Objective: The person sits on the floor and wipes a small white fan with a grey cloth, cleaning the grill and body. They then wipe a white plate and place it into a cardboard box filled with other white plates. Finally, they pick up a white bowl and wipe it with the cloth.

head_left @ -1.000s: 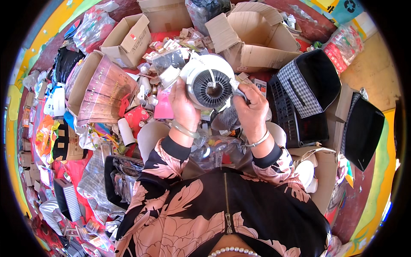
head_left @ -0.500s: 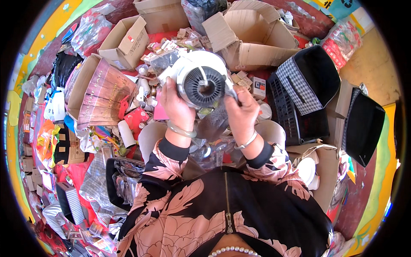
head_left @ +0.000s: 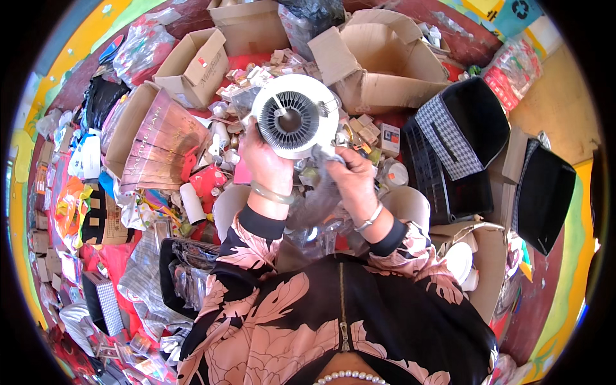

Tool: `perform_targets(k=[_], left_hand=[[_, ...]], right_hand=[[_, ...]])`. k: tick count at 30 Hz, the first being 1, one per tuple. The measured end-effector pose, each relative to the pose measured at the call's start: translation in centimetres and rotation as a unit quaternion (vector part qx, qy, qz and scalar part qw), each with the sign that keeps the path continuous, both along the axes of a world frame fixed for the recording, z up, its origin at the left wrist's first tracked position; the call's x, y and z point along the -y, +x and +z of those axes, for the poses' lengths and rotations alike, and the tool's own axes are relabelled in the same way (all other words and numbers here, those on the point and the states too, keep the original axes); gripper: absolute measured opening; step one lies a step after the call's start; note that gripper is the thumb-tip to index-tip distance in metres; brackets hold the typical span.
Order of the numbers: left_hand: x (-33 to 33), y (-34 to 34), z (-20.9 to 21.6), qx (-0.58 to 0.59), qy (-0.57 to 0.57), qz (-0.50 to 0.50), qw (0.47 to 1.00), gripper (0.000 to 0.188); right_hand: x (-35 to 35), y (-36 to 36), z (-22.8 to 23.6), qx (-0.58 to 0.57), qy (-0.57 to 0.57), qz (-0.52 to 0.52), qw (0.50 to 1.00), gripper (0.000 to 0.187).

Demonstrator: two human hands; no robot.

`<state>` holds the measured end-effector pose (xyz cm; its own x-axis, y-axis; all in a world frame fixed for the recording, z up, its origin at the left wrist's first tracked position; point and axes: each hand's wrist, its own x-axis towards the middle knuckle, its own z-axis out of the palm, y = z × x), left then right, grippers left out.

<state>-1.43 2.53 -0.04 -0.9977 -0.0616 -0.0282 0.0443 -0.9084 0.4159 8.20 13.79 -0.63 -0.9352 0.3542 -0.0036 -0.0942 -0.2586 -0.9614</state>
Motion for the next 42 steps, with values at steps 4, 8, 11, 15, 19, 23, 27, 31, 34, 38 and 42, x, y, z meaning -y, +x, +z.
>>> perform_targets(k=[4,8,11,15,19,23,27,31,34,38,42], left_hand=[[0.8,-1.0,-2.7,0.013,0.0,-0.045,0.999,0.034],[0.5,-0.4,-2.2,0.03,0.003,-0.062,0.998,0.034],[-0.2,0.6,-0.5,0.046,0.006,-0.055,0.997,0.03],[-0.7,1.5,0.1,0.012,-0.015,-0.048,0.999,0.029],[-0.6,1.2,-0.3,-0.016,-0.025,-0.058,0.998,0.033],[-0.6,0.7,-1.2,0.034,0.007,-0.068,0.997,0.028],[-0.6,-0.1,-2.5,0.055,0.0,-0.075,0.996,0.024],[-0.3,-0.5,-3.3,0.053,-0.014,-0.093,0.994,0.029],[-0.4,-0.6,-2.9,0.069,-0.008,-0.097,0.993,0.029],[-0.5,-0.1,-2.2,0.064,-0.027,-0.113,0.991,0.029],[-0.9,0.3,-1.9,0.052,-0.047,-0.11,0.991,0.026]], right_hand=[[-1.9,-0.2,1.0,-0.042,-0.102,0.013,0.994,0.017],[-2.2,-1.0,2.1,-0.158,0.109,-0.012,0.981,0.012],[-2.1,-1.8,2.3,-0.219,0.316,-0.009,0.923,0.017],[-2.3,-1.8,2.7,-0.239,0.473,-0.06,0.846,0.022],[-2.4,-1.7,1.8,-0.221,0.509,-0.118,0.824,0.024],[-1.9,-1.7,1.8,-0.201,0.496,-0.121,0.836,0.02],[-4.1,-1.9,0.2,-0.11,0.361,-0.106,0.92,0.013],[-5.5,-1.9,0.7,-0.044,-0.03,-0.068,0.996,0.013],[-7.3,-1.9,0.9,-0.039,-0.188,-0.026,0.981,0.019],[-7.4,-2.0,1.5,-0.061,-0.185,0.002,0.981,0.026],[-6.8,-2.1,2.3,-0.086,-0.193,0.06,0.976,0.037]])
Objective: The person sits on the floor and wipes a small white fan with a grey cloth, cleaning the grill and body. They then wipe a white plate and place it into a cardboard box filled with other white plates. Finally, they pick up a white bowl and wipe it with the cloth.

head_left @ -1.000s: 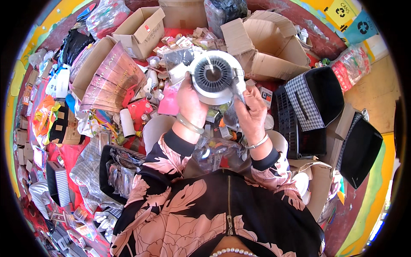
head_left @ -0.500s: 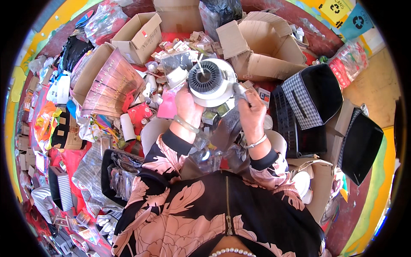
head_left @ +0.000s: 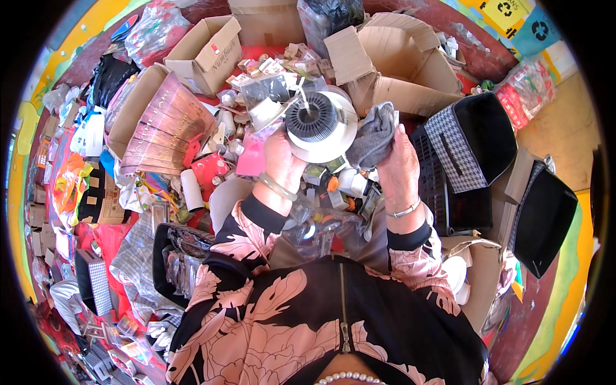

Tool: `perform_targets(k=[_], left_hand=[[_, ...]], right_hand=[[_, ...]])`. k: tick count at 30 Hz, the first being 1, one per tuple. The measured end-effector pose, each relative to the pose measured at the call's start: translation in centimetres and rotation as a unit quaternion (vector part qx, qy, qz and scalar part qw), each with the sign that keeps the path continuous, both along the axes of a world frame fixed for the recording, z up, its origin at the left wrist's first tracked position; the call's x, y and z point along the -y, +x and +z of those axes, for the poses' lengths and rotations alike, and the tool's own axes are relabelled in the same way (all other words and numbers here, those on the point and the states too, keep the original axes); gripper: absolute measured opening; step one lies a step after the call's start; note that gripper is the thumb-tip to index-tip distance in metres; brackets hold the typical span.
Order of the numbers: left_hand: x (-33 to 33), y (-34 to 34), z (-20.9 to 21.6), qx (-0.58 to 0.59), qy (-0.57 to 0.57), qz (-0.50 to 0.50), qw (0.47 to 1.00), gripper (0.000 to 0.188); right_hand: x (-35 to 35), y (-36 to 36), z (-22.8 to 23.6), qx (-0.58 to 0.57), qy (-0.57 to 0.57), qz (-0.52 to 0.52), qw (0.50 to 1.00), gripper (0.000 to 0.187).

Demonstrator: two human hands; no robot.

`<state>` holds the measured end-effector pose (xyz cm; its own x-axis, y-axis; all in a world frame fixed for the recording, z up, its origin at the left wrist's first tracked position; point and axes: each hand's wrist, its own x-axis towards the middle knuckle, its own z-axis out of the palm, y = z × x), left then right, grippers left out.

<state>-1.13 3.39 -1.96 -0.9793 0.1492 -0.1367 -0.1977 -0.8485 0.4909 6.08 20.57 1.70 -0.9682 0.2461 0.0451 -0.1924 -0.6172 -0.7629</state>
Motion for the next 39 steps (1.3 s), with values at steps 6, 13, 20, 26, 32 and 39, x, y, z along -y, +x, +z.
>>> perform_targets(k=[6,13,20,26,32,39], left_hand=[[-1.1,0.5,0.2,0.01,0.044,-0.007,0.999,0.024],[-0.6,1.2,0.8,-0.012,-0.003,-0.019,1.0,0.027],[-1.0,0.4,-1.5,0.014,0.015,-0.112,0.993,0.033],[-0.8,0.3,-1.9,0.024,-0.014,-0.154,0.988,0.031],[-0.8,0.2,-1.8,0.008,-0.034,-0.139,0.99,0.029],[-0.7,0.4,-1.0,0.035,-0.015,-0.164,0.986,0.029]], right_hand=[[1.0,-0.6,-1.1,-0.013,0.493,-0.114,0.863,0.028],[0.8,0.6,1.1,-0.064,0.735,-0.126,0.663,0.026],[-1.6,1.1,1.3,-0.056,0.692,-0.064,0.716,0.025],[-2.3,2.0,1.4,-0.1,0.715,-0.06,0.689,0.025],[-1.3,2.1,1.0,-0.088,0.777,-0.106,0.614,0.02],[-1.2,2.0,0.8,-0.092,0.804,-0.105,0.578,0.021]])
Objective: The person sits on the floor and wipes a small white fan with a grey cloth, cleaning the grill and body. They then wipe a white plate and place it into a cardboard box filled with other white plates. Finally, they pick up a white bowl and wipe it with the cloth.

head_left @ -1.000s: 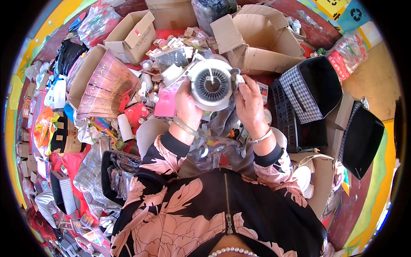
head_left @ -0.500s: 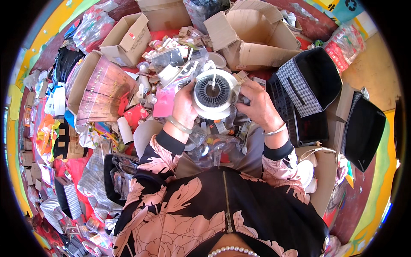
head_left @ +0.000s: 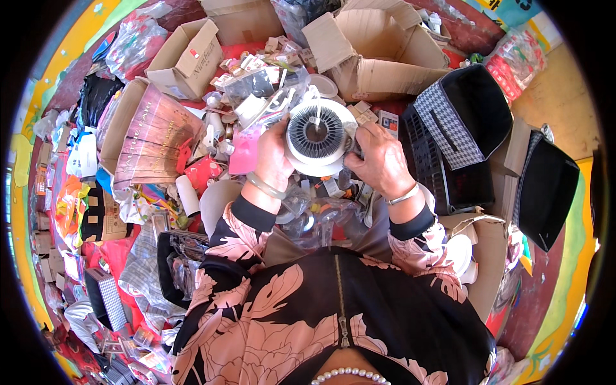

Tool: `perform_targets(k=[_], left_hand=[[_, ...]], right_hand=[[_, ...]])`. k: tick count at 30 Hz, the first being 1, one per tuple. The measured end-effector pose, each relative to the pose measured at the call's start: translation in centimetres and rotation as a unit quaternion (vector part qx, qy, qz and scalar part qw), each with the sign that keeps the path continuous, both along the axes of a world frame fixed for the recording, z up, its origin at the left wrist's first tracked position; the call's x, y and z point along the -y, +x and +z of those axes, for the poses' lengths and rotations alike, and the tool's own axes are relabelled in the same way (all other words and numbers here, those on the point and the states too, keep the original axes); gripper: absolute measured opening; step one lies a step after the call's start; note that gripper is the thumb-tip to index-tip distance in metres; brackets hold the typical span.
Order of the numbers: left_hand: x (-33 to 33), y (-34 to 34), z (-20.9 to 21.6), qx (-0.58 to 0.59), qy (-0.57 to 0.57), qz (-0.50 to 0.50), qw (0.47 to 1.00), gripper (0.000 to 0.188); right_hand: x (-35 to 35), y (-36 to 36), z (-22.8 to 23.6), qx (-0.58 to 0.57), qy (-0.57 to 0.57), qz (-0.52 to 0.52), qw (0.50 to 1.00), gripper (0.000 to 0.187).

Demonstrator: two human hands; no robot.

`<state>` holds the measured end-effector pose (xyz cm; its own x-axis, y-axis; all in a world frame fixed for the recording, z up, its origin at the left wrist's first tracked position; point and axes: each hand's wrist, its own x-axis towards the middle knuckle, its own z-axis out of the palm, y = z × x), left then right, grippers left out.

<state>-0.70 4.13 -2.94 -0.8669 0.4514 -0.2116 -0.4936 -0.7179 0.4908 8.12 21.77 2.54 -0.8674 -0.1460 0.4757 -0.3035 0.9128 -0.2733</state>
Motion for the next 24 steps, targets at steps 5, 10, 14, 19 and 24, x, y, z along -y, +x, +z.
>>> perform_targets(k=[5,10,14,19,24], left_hand=[[0.6,0.0,1.5,-0.028,0.007,0.021,0.999,0.029],[1.7,-0.7,0.8,-0.01,0.07,0.015,0.997,0.021],[2.6,-0.6,1.6,-0.064,-0.005,0.044,0.997,0.021],[4.3,-1.5,0.4,-0.323,-0.34,0.097,0.878,0.026],[6.9,-2.7,1.9,-0.107,0.074,0.14,0.981,0.025]], right_hand=[[0.2,0.4,1.1,0.035,-0.04,0.016,0.998,0.021],[0.4,0.6,0.8,0.026,-0.012,0.014,0.999,0.019],[0.8,0.9,0.6,0.03,0.04,-0.008,0.999,0.023],[0.0,0.7,-1.0,0.193,0.204,-0.212,0.936,0.022],[-2.7,0.5,-0.2,0.098,-0.063,-0.157,0.981,0.021]])
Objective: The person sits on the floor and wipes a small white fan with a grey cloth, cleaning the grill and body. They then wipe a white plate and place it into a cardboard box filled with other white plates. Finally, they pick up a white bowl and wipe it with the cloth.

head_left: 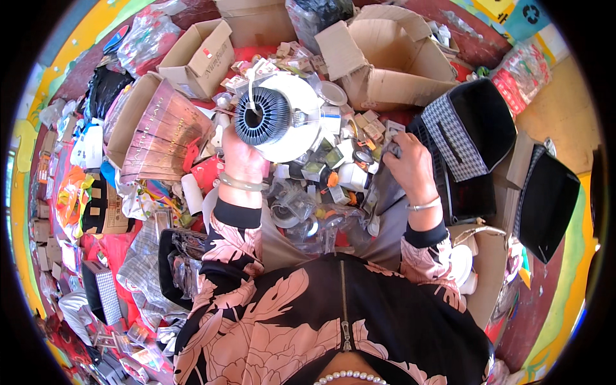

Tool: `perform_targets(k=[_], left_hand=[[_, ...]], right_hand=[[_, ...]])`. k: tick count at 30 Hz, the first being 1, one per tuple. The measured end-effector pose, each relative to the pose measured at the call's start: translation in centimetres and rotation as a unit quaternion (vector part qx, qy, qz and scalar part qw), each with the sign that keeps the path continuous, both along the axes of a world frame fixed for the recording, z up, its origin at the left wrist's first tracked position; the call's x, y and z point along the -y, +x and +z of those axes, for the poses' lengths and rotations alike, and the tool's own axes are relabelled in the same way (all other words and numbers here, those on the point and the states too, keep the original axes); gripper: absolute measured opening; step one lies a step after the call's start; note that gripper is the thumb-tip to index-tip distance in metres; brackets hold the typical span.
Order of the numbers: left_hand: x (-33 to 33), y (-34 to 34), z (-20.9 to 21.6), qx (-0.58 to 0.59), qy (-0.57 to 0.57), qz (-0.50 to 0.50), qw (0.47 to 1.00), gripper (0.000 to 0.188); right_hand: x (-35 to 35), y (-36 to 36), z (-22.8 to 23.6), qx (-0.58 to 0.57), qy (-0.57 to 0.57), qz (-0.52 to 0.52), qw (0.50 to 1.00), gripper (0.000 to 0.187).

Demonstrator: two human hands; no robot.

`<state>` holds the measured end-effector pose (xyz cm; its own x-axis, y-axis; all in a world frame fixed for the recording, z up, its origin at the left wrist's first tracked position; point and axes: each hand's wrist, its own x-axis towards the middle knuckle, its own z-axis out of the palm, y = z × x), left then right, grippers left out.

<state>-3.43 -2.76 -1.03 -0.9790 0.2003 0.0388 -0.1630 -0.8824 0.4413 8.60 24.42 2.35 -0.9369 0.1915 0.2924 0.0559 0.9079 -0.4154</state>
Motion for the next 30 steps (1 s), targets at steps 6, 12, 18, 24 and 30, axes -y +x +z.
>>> perform_targets(k=[6,12,18,24,30], left_hand=[[-1.2,-0.1,-0.6,0.057,0.006,-0.018,0.998,0.024],[-2.3,0.3,-1.0,0.097,-0.06,0.009,0.994,0.025],[-3.5,0.9,-1.2,0.083,-0.082,0.009,0.993,0.026],[-3.2,1.1,-0.5,-0.002,-0.072,-0.021,0.997,0.026],[-3.5,2.0,0.5,0.019,-0.098,-0.003,0.995,0.025]], right_hand=[[1.4,-0.2,-0.8,-0.11,-0.196,0.104,0.969,0.023],[5.7,-0.1,0.4,-0.223,-0.14,0.169,0.95,0.027],[7.4,-0.4,-1.0,-0.152,0.043,0.16,0.974,0.031],[8.4,0.4,-0.7,-0.148,0.08,0.069,0.983,0.026],[8.4,-0.5,-1.8,-0.144,0.069,0.072,0.984,0.014]])
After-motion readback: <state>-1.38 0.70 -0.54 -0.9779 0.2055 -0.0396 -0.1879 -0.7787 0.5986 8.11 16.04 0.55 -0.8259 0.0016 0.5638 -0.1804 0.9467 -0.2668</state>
